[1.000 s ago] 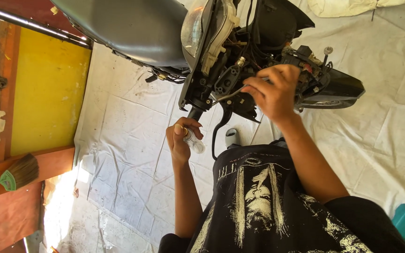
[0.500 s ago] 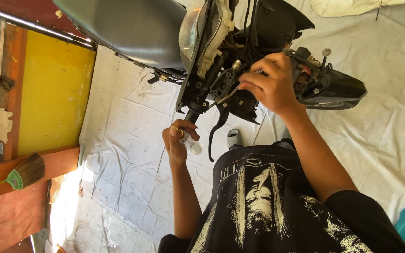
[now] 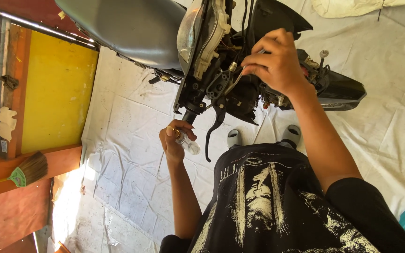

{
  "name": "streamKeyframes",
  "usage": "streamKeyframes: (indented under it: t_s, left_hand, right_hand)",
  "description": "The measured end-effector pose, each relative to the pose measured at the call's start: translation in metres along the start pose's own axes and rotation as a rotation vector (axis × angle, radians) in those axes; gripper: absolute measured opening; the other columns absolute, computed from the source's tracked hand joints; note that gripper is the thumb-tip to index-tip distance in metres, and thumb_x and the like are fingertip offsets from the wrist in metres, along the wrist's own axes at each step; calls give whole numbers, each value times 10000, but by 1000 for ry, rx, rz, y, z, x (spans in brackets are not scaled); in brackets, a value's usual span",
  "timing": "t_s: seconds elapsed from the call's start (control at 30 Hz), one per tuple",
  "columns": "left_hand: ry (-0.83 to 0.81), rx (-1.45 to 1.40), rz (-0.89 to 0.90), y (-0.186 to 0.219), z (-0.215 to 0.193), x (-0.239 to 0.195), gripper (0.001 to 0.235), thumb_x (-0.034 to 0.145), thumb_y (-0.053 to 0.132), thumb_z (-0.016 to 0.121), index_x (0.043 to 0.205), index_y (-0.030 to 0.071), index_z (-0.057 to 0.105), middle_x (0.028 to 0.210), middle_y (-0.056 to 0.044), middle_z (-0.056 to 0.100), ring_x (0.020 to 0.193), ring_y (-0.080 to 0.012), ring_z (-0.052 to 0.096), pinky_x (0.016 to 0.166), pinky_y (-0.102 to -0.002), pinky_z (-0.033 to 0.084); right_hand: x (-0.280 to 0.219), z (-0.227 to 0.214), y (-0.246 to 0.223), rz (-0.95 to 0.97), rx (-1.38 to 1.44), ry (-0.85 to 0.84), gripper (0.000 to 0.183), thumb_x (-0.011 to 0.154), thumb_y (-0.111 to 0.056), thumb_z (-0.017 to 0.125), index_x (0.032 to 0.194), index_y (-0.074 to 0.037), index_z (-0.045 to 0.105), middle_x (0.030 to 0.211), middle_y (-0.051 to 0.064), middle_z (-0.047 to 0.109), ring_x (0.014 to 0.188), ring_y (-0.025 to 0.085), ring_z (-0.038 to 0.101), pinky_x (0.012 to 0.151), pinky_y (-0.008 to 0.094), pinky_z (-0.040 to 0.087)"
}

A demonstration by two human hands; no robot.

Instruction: The person works on the front assembly of a motorcycle, using a wrench to tighten bolts on the handlebar and headlight area. They also use a small bottle to apply a substance to the components while manipulating the handlebar and wires.

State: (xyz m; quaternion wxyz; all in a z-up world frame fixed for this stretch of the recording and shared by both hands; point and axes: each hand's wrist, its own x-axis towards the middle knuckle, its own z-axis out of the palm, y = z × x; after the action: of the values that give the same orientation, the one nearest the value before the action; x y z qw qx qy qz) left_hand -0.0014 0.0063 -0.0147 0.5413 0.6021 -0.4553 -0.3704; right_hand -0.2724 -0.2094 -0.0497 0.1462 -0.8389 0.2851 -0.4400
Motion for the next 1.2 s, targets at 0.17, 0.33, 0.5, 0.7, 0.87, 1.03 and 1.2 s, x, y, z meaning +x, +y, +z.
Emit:
streamKeyframes:
  t_s: [0.17,0.33,0.5,0.7,0.87,1.03,1.2]
  left_hand:
    - [25,-12,-31,-2,0,1,716,988,590,377,869,-45,685,554,-111,599,505,-221,615,547,-268,485]
    - [11,-4,-10,-1,-1,1,692,1004,566,376,873,-36,690,554,-102,601,506,-212,610,556,-264,482]
    - [39,-33,-36,-5,-2,0,721,983,609,397,870,-41,687,551,-113,599,495,-223,610,532,-278,498]
    - [22,42,102,-23,-8,4,788,1042,577,255,808,-48,674,454,-101,576,483,-202,668,528,-245,514]
    - [68,-23,-38,-6,-2,-2,732,983,609,386,858,-48,682,546,-112,596,495,-225,615,542,-275,499]
    - [103,-4,-50,-1,3,2,735,970,621,384,837,-39,679,539,-103,589,483,-221,615,522,-265,483]
    - [96,-8,-41,-2,4,1,739,972,636,391,841,-32,680,542,-103,589,488,-221,604,533,-276,492]
  right_hand:
    - [-9,27,14,-51,10,-39,249,908,-458,794,911,-211,822,961,-37,676,1092,201,474,963,365,313]
    - [0,11,11,39,147,-1,184,869,-286,884,934,-117,855,932,-1,636,1087,222,459,1012,370,322]
    - [-16,32,30,39,132,-56,249,909,-424,792,961,-184,830,965,1,664,1103,229,453,1006,400,329]
    - [-12,34,-2,47,243,40,269,952,-478,751,884,-220,784,925,-23,643,1031,231,533,932,369,398]
    - [-32,51,20,198,334,-4,247,922,-398,760,939,-157,811,916,10,608,1082,235,430,1006,397,335]
    - [-28,41,14,133,274,14,202,873,-341,821,930,-148,841,923,-11,617,1081,229,427,981,374,320]
    - [-24,30,32,152,233,86,224,940,-341,798,944,-120,835,909,24,603,1059,237,412,964,363,345]
